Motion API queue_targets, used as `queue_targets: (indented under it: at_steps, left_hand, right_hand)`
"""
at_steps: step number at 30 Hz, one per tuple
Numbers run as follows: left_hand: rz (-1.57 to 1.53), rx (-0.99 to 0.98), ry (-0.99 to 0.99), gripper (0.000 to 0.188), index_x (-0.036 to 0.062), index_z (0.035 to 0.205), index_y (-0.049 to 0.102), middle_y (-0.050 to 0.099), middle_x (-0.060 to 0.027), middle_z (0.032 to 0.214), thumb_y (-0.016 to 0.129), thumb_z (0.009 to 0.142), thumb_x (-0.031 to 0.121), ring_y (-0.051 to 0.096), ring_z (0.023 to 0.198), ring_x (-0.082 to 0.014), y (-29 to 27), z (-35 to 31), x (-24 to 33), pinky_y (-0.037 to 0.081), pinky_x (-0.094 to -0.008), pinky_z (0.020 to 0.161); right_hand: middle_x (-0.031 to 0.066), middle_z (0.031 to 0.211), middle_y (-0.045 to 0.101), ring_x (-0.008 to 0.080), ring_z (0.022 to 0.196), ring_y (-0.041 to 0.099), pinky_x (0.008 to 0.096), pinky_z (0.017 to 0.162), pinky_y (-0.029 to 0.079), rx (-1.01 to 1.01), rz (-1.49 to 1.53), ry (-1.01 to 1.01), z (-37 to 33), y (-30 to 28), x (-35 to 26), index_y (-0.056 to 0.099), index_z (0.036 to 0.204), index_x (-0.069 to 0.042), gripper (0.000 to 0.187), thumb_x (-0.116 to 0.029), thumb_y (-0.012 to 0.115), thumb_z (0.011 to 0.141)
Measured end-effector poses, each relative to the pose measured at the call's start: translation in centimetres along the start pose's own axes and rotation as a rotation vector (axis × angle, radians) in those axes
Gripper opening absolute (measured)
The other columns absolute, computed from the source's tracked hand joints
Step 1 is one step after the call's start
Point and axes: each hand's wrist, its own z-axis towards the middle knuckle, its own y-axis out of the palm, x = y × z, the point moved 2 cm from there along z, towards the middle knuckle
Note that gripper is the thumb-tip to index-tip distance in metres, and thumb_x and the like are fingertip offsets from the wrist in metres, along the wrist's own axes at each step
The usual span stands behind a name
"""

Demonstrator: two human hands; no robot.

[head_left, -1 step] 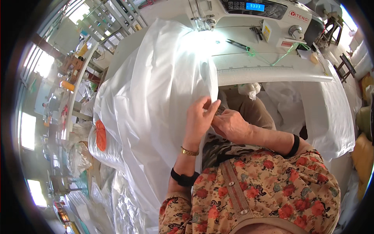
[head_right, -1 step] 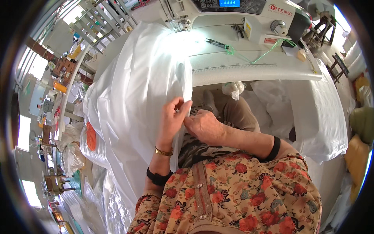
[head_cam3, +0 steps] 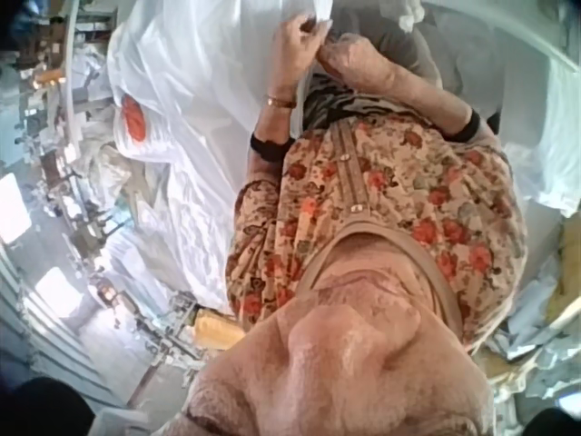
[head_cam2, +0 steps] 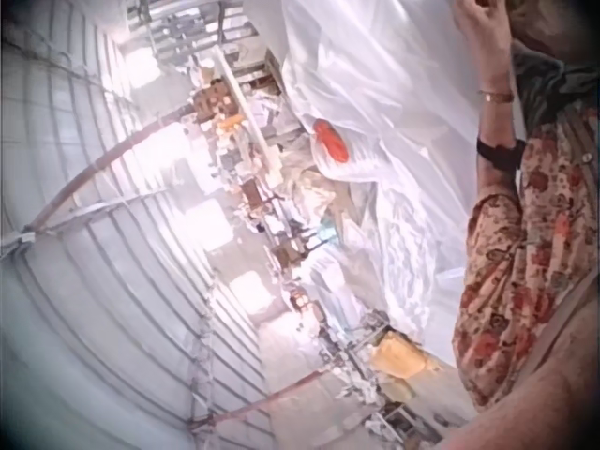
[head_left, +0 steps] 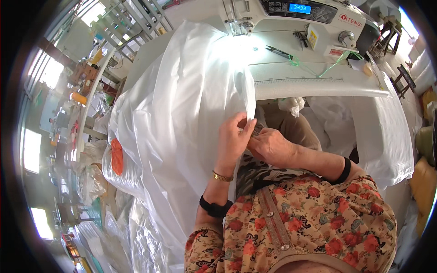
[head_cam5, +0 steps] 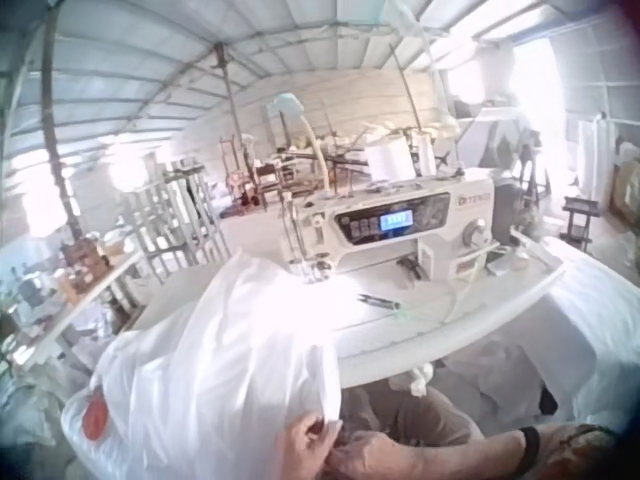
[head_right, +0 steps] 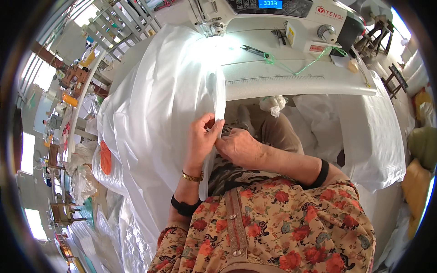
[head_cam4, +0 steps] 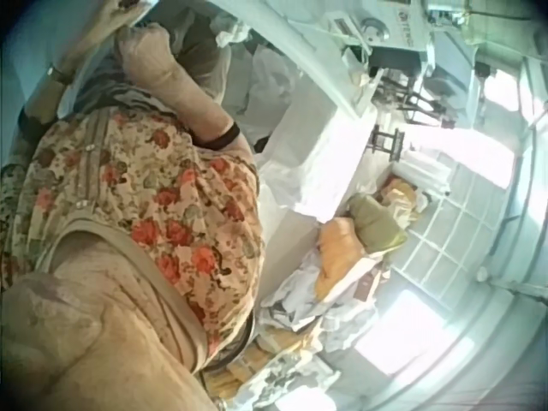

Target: The person is sewing large white plastic sheets using an industrial sewing machine.

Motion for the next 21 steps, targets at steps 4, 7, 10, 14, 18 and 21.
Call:
queue_targets:
  at_steps: [4, 7, 10, 14, 18, 21]
  left_hand:
    - [-0.035, 0.115, -0.015, 0.015, -0.0026, 0.084, 0.058, 0.054, -0.0153, 0.068, 0.065, 0.086, 0.011, 0.049, 0.056, -0.024, -0.3, -0.3, 0.0, 0.042, -0.0353, 0.055]
    - [0.033, 0.202, 0.149, 0.01, -0.0018, 0.083, 0.057, 0.054, -0.0153, 0.07, 0.063, 0.084, 0.006, 0.052, 0.058, -0.0285, -1.5, 0.8, 2.2, 0.042, -0.0374, 0.055]
    - [0.223, 0.184, 0.311, 0.007, -0.0007, 0.08, 0.054, 0.055, -0.0152, 0.072, 0.06, 0.082, 0.002, 0.056, 0.064, -0.0347, -2.8, 1.9, 5.4, 0.043, -0.0408, 0.057]
    - [0.49, 0.171, 0.465, 0.008, -0.001, 0.077, 0.053, 0.059, -0.0148, 0.074, 0.06, 0.079, 0.002, 0.059, 0.066, -0.0344, -3.4, 3.0, 8.4, 0.045, -0.0411, 0.058]
    - [0.532, 0.134, 0.515, 0.006, 0.0005, 0.075, 0.054, 0.06, -0.016, 0.073, 0.058, 0.079, 0.003, 0.059, 0.064, -0.0355, -2.5, 3.2, 8.4, 0.046, -0.043, 0.057]
    - [0.566, 0.045, 0.457, 0.006, 0.0009, 0.075, 0.054, 0.061, -0.0158, 0.075, 0.058, 0.079, 0.004, 0.06, 0.067, -0.0365, -1.5, 2.7, 6.9, 0.046, -0.0445, 0.058]
  right_hand:
    - [0.0093, 0.064, 0.061, 0.0203, 0.057, 0.062, 0.0337, 0.056, 0.048, -0.149, 0.313, 0.189, 0.5, -2.1, 3.0, 0.058, 0.089, -0.002, 0.007, -0.009, 0.058, 0.087]
    - [0.0074, 0.065, 0.064, 0.0131, 0.056, 0.061, 0.0279, 0.054, 0.05, 0.219, 0.302, 0.511, 4.1, -5.0, 7.5, 0.061, 0.081, 0.002, 0.029, -0.02, 0.05, 0.096]
    - [0.0105, 0.066, 0.065, 0.0133, 0.052, 0.06, 0.0261, 0.049, 0.05, 0.244, 0.473, 0.736, 9.4, -6.5, 11.5, 0.062, 0.078, 0.006, 0.029, -0.016, 0.05, 0.093]
    - [0.0149, 0.079, 0.068, 0.0205, 0.057, 0.065, 0.032, 0.049, 0.056, 0.259, 0.77, 0.802, 11.3, -3.6, 11.3, 0.062, 0.097, 0.007, 0.021, -0.007, 0.049, 0.088]
    - [0.0112, 0.093, 0.064, 0.0189, 0.083, 0.062, 0.0331, 0.072, 0.052, 0.343, 0.427, 0.174, 7.9, 2.0, 6.4, 0.058, 0.097, 0.001, 0.018, -0.009, 0.062, 0.082]
    - [0.0109, 0.09, 0.062, 0.0192, 0.085, 0.06, 0.0346, 0.075, 0.05, 0.345, 0.585, 0.26, 5.0, 5.2, 4.7, 0.058, 0.088, -0.004, 0.011, -0.009, 0.064, 0.08]
